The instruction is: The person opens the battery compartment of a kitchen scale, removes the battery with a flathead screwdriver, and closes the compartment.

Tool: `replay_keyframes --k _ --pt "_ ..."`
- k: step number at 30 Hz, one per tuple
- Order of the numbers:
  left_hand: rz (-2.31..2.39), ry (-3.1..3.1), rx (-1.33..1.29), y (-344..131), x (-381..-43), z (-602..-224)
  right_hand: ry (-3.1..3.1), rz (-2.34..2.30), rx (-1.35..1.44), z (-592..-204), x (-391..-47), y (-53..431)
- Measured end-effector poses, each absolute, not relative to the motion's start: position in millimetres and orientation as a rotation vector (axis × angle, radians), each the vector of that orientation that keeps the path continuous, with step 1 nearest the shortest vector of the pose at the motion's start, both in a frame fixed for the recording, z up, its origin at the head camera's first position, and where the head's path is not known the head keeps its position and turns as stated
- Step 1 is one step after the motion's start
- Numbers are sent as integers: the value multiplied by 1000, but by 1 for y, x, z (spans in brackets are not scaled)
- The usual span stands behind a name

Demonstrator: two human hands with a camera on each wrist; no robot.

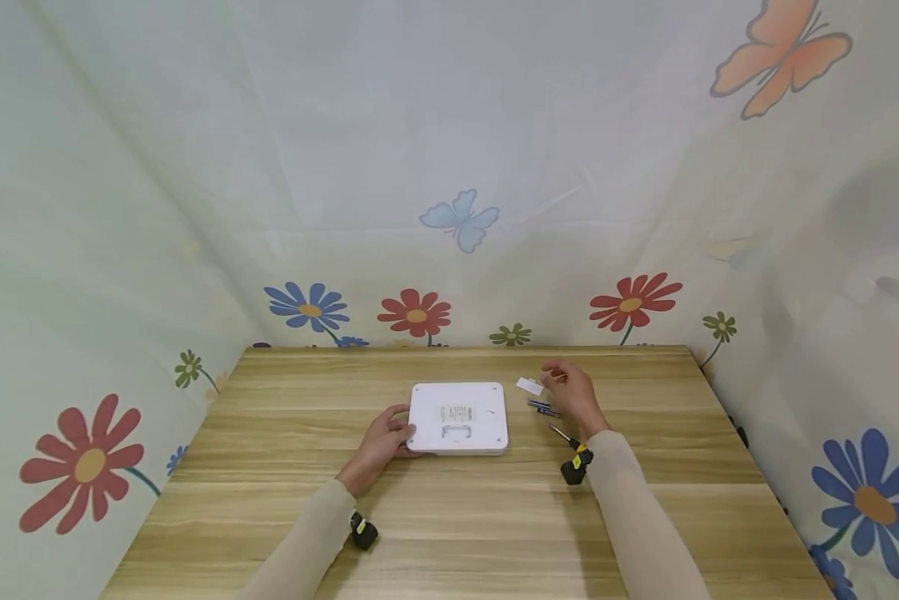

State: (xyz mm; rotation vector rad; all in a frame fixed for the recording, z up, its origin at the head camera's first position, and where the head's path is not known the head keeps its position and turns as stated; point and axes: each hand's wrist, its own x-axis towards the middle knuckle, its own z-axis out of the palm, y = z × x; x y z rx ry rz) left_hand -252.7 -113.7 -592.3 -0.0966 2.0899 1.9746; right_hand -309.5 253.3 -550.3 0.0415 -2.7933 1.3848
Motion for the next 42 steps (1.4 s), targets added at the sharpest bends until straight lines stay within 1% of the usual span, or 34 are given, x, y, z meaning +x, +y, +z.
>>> replay_keyframes --k 7,16,31,42 --pt "1980 2086 -96 -114 -254 -593 -2825 1407 -11 -555 -317 253" --pt "1974 2096 -120 -113 -254 -595 -2884 1435 -150 -565 -327 250" --pt "1967 2099 -117 -112 -252 -591 -2911 1265 -126 -571 -334 242" --pt "1973 2098 -106 -113 -255 -594 -2956 1211 -231 -571 -337 238"
